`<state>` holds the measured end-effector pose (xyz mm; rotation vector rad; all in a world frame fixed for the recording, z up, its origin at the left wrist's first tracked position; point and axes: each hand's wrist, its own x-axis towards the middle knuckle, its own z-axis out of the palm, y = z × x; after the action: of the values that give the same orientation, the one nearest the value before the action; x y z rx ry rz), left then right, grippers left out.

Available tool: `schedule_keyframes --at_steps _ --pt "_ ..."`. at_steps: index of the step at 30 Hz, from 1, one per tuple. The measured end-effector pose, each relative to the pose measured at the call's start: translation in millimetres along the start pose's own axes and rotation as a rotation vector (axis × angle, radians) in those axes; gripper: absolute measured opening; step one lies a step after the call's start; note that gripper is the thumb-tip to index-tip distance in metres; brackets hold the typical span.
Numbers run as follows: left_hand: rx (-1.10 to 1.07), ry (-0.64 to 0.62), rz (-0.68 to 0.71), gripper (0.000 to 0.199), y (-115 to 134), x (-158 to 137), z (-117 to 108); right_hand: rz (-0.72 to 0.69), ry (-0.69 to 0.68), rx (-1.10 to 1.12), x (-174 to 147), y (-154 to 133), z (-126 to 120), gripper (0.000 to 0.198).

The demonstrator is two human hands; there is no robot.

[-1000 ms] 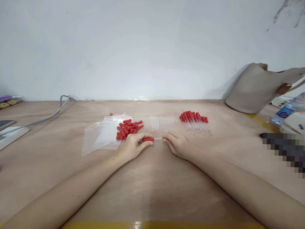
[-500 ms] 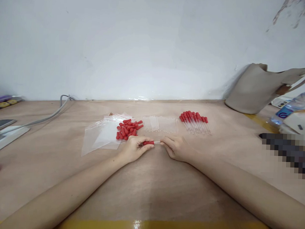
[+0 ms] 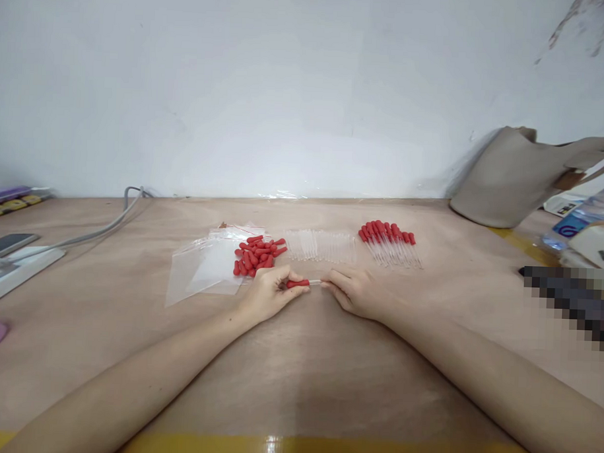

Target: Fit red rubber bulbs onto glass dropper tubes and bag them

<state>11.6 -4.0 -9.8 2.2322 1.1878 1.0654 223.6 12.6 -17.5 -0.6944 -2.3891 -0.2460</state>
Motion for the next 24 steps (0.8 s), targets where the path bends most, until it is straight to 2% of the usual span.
schedule_keyframes --at_steps 6,12,15,20,24 --pt "0.028 0.029 0.032 0.018 -1.3 0.2 -0.8 -0.042 0.000 0.008 -0.2 -0.3 -2.4 0.024" --pt "0.097 -0.077 0.129 0.019 7.9 3.0 -3.2 -0.090 0.047 -0.048 -0.8 -0.3 0.3 0.025" --pt "0.020 -0.125 0.036 0.019 10.9 5.5 -1.6 -0.121 0.059 -0.080 0.7 -0.5 -0.3 0.024" --pt "-0.286 -0.202 -0.193 0.020 1.0 8.2 -1.1 -0.150 0.072 -0.140 1.7 2.2 -1.3 0.026" --pt "-0.302 -0.202 -0.228 0.026 -1.4 7.1 -4.6 -0.101 0.068 -0.129 -0.8 5.6 -3.9 0.024"
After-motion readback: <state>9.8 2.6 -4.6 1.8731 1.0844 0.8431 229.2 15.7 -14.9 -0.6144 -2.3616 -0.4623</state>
